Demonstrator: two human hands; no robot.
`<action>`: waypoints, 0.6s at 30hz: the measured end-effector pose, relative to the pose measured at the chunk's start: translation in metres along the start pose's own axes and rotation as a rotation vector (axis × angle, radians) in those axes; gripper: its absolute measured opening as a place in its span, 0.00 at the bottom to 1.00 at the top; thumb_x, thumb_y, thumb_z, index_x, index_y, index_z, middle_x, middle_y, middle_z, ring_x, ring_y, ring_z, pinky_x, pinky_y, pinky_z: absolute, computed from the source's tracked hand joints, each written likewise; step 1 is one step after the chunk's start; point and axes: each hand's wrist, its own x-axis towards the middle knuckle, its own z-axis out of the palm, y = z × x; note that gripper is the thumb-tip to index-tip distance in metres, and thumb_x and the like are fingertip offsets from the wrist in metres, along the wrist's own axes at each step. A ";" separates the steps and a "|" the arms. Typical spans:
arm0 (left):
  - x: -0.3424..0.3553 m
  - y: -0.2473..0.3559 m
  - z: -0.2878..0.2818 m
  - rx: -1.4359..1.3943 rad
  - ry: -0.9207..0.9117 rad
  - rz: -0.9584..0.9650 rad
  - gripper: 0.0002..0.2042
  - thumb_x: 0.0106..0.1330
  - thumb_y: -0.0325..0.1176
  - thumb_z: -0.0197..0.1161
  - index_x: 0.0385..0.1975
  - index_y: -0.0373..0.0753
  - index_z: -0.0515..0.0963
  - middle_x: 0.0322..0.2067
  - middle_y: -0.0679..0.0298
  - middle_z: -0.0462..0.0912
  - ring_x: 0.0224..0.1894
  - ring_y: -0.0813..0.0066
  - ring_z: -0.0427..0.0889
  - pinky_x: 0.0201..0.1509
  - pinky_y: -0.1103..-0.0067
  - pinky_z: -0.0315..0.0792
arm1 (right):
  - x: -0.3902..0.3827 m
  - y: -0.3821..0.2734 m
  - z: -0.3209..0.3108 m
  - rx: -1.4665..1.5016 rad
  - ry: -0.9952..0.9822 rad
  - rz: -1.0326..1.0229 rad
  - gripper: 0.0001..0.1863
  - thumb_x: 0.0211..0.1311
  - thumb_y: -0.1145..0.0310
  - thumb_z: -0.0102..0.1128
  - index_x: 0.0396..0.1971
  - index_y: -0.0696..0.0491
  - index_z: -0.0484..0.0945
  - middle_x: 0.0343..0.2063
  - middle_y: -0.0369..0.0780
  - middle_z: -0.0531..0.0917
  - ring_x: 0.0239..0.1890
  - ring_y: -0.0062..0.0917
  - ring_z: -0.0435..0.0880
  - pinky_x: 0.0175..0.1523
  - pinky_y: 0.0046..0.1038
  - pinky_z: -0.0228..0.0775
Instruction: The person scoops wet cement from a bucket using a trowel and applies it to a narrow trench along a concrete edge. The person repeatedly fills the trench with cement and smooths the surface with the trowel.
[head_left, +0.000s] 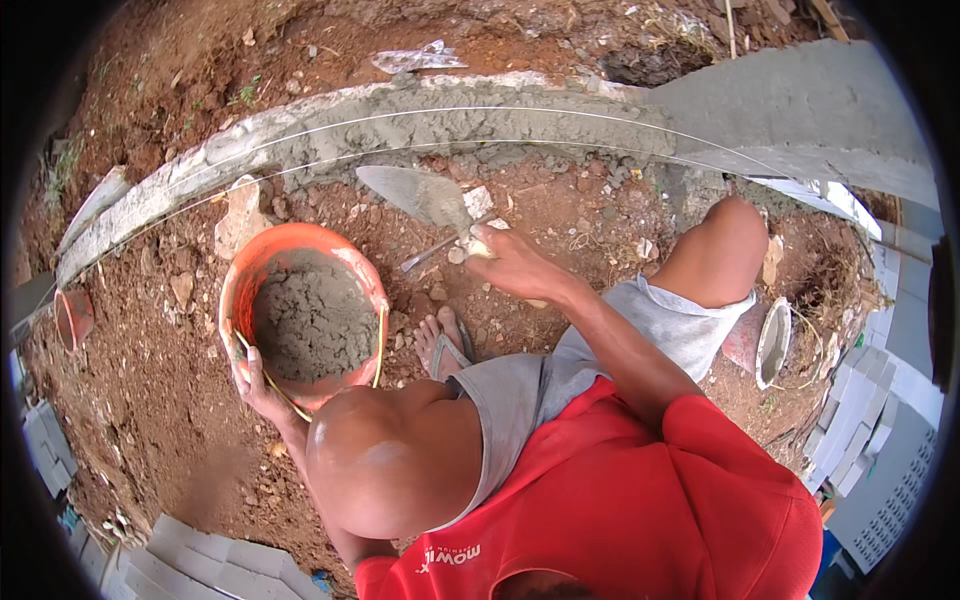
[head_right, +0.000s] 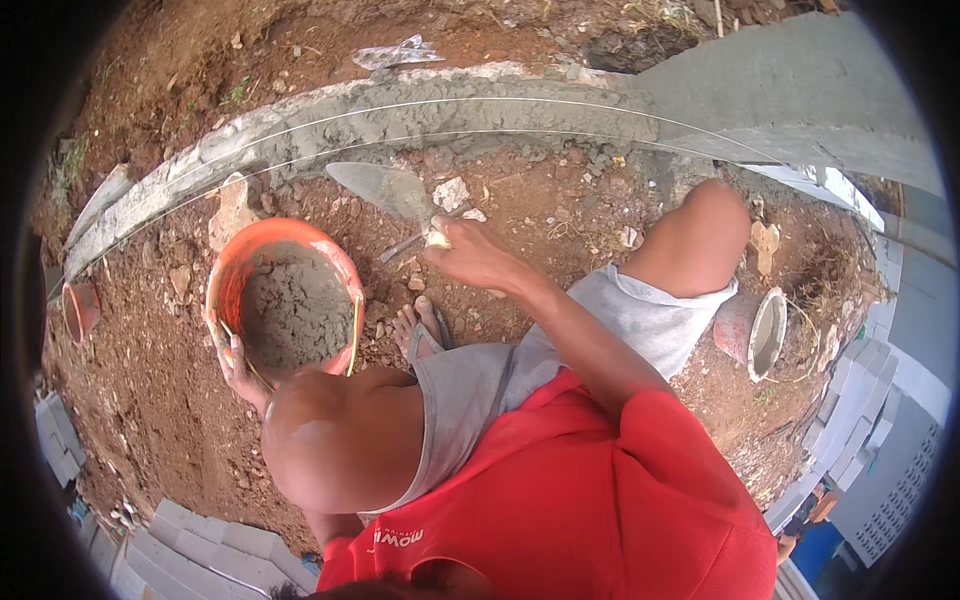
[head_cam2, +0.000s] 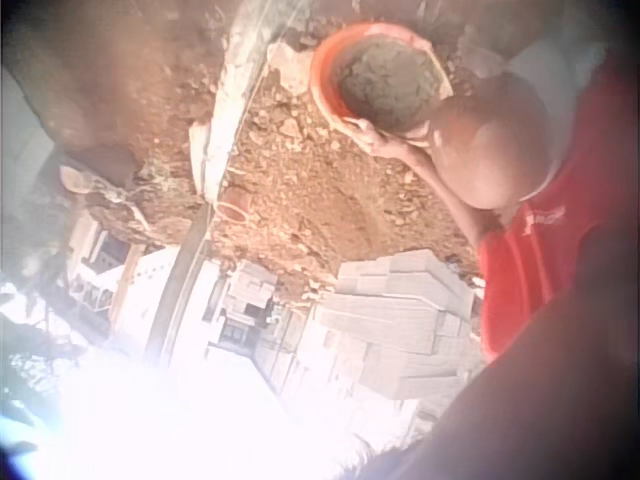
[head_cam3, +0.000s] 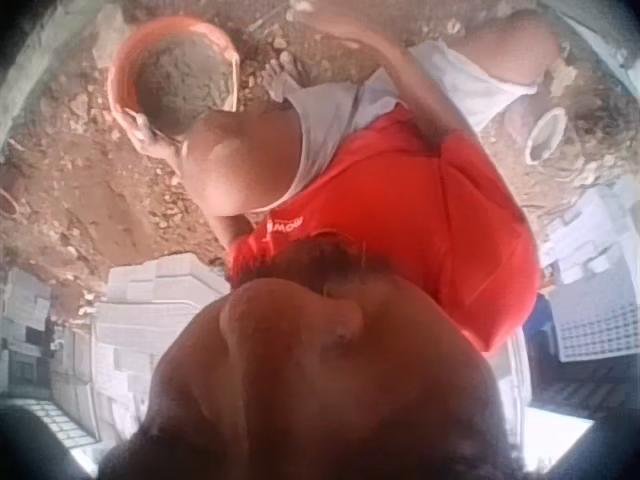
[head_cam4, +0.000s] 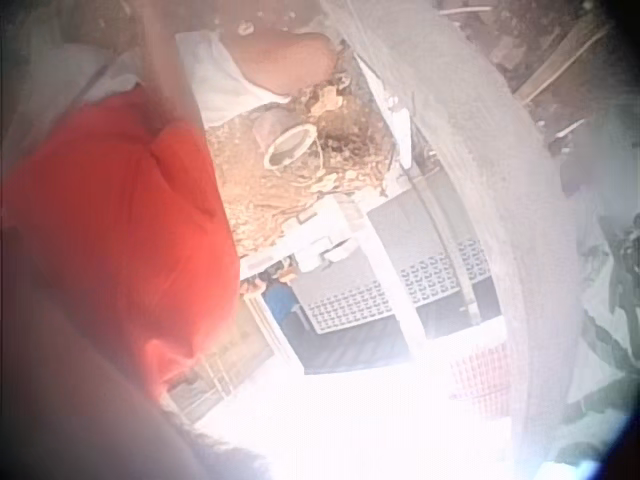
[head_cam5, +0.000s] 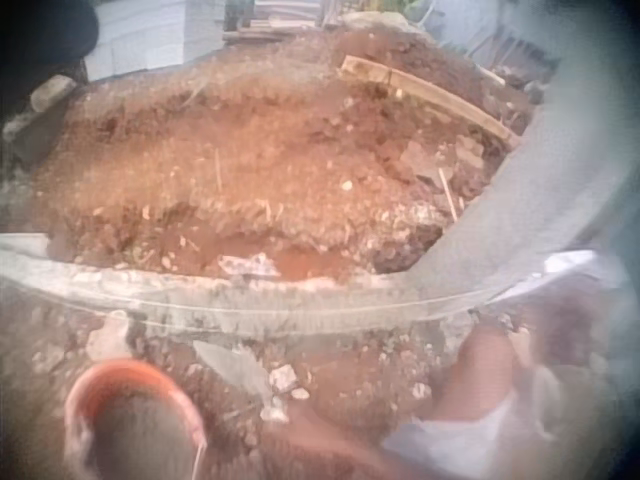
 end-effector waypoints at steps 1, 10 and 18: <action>0.003 -0.008 0.006 0.008 -0.011 -0.055 0.24 0.75 0.35 0.63 0.66 0.26 0.75 0.63 0.53 0.79 0.64 0.64 0.75 0.73 0.69 0.63 | -0.007 -0.001 -0.012 0.071 -0.105 0.056 0.28 0.66 0.56 0.58 0.58 0.62 0.76 0.40 0.60 0.86 0.44 0.53 0.87 0.52 0.51 0.76; -0.012 -0.001 0.017 -0.095 0.069 -0.106 0.22 0.68 0.32 0.72 0.59 0.29 0.80 0.54 0.60 0.82 0.57 0.69 0.78 0.68 0.74 0.66 | 0.090 -0.092 0.068 -0.662 -0.254 -0.141 0.18 0.63 0.62 0.57 0.39 0.62 0.88 0.38 0.57 0.88 0.44 0.53 0.89 0.51 0.48 0.81; -0.016 0.002 0.018 -0.190 0.114 -0.157 0.24 0.65 0.29 0.74 0.61 0.33 0.80 0.58 0.61 0.82 0.61 0.73 0.77 0.71 0.73 0.65 | 0.057 -0.114 0.134 -0.731 -0.585 -0.257 0.21 0.68 0.60 0.59 0.45 0.66 0.84 0.43 0.61 0.86 0.50 0.55 0.87 0.55 0.49 0.78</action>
